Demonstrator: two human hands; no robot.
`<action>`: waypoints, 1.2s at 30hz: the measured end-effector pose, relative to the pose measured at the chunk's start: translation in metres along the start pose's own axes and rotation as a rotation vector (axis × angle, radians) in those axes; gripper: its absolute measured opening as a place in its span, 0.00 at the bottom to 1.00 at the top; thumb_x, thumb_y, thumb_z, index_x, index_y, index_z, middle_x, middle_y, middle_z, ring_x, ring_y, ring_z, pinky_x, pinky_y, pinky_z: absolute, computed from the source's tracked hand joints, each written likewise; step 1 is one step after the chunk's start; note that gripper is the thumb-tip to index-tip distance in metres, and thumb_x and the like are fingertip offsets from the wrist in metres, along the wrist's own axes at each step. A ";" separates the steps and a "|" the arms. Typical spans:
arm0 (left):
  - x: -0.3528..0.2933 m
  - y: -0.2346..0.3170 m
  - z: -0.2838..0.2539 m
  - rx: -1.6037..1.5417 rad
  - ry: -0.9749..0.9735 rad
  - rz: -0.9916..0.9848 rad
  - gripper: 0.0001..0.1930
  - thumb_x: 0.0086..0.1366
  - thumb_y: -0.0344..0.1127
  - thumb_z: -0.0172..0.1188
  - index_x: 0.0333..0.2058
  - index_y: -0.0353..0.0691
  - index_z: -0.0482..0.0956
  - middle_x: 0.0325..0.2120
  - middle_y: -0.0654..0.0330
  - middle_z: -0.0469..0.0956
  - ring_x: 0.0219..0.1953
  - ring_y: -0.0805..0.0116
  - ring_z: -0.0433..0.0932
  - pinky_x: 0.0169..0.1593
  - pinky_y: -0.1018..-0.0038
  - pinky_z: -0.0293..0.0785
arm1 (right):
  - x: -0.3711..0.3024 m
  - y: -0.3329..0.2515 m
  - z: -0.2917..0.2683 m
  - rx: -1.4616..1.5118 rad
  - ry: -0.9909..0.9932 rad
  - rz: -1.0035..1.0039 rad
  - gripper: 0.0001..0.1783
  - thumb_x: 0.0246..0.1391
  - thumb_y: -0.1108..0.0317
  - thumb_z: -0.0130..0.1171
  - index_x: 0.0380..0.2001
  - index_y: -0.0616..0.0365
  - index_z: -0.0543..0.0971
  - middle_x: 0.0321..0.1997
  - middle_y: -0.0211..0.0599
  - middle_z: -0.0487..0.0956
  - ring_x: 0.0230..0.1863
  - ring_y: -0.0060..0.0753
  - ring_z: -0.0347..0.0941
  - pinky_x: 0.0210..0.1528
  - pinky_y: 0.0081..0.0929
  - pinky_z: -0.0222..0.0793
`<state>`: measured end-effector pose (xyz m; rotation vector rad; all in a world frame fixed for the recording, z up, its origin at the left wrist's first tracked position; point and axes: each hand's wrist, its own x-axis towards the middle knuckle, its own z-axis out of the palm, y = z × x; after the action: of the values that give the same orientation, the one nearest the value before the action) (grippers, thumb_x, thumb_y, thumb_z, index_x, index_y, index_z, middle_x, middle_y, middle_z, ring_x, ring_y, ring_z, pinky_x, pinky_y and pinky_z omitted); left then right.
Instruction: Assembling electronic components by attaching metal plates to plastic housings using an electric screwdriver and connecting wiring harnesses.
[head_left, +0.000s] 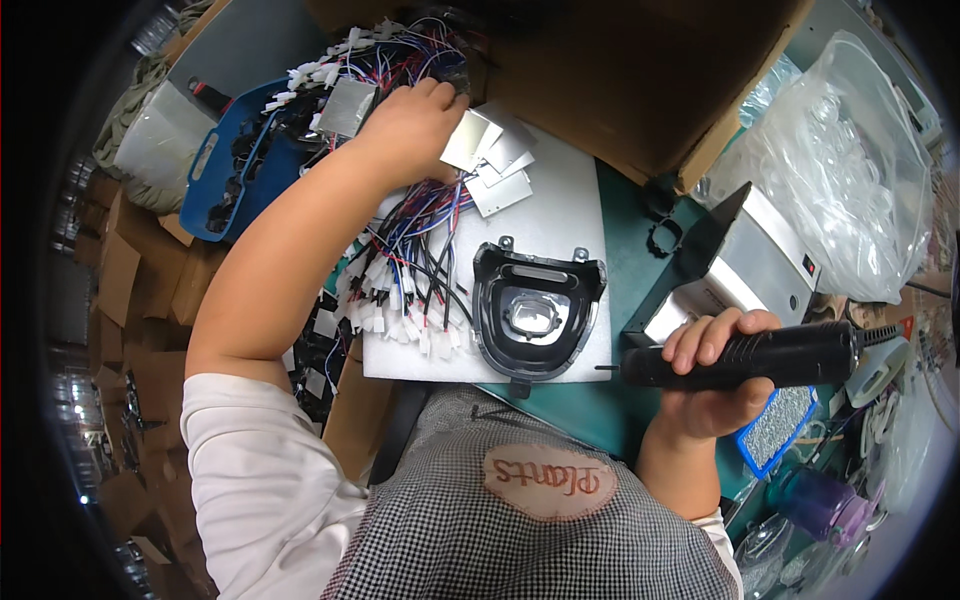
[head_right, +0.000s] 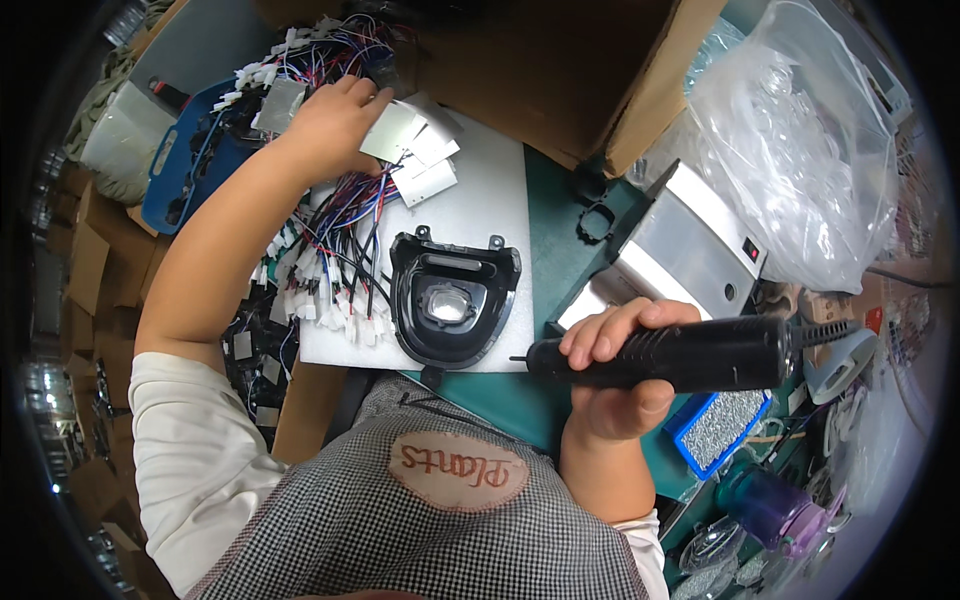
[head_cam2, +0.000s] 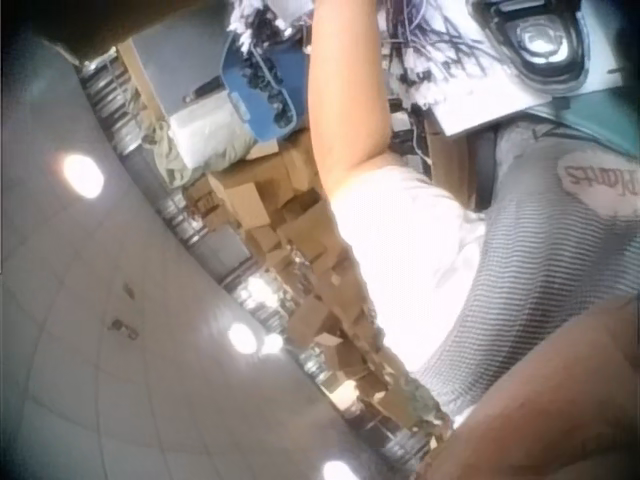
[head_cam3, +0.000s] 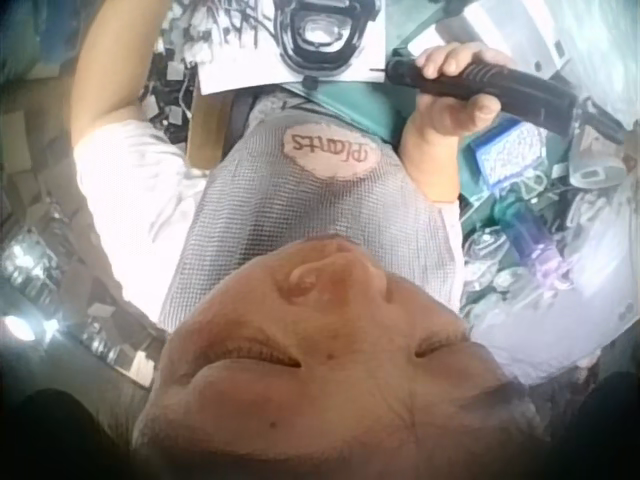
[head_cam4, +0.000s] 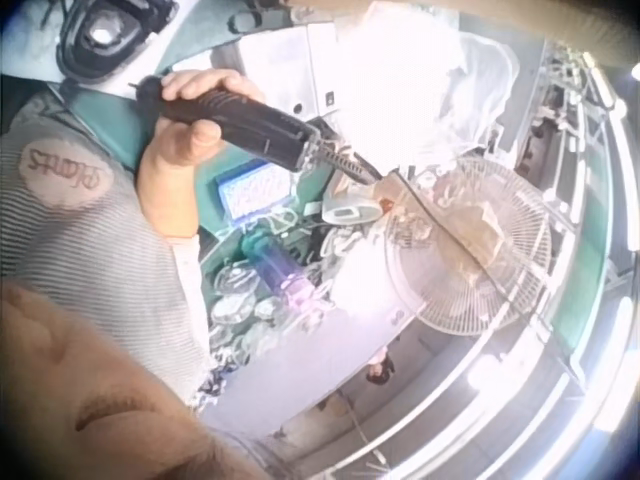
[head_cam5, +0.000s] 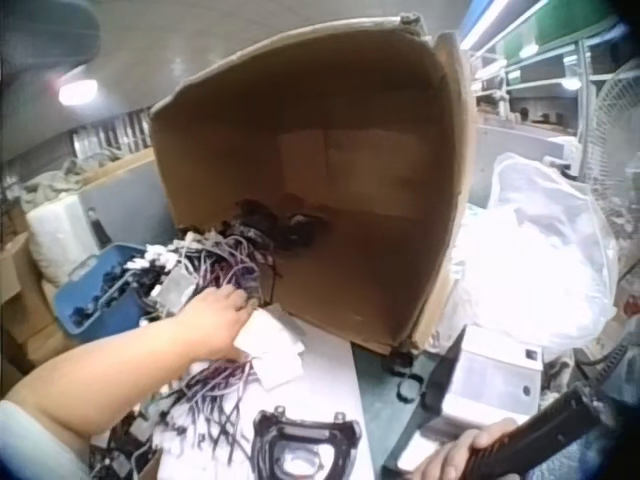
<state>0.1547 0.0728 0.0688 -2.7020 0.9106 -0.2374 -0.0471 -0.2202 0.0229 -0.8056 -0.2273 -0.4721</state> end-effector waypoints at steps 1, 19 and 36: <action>-0.003 0.000 -0.004 0.036 -0.006 -0.018 0.44 0.37 0.45 0.74 0.54 0.34 0.68 0.44 0.55 0.71 0.49 0.57 0.69 0.50 0.65 0.69 | 0.000 0.001 0.001 0.012 -0.009 0.004 0.34 0.47 0.45 0.66 0.43 0.60 0.63 0.25 0.38 0.70 0.21 0.32 0.71 0.27 0.30 0.74; -0.122 -0.066 -0.122 -0.418 0.920 -0.255 0.35 0.51 0.46 0.71 0.57 0.42 0.70 0.49 0.57 0.74 0.50 0.64 0.73 0.53 0.70 0.68 | -0.003 -0.015 0.006 -0.061 -0.085 -0.118 0.35 0.50 0.41 0.61 0.44 0.59 0.63 0.25 0.35 0.68 0.20 0.29 0.69 0.26 0.29 0.71; -0.108 0.039 -0.016 -1.349 0.142 0.030 0.58 0.34 0.78 0.62 0.50 0.27 0.73 0.42 0.55 0.72 0.44 0.67 0.70 0.51 0.73 0.62 | -0.007 -0.070 -0.019 -0.385 -0.181 -0.510 0.41 0.48 0.35 0.59 0.50 0.59 0.62 0.27 0.40 0.70 0.21 0.34 0.70 0.26 0.33 0.71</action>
<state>0.0438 0.1056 0.0646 -3.8683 1.5314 0.3514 -0.0866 -0.2738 0.0522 -1.1735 -0.5261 -0.9424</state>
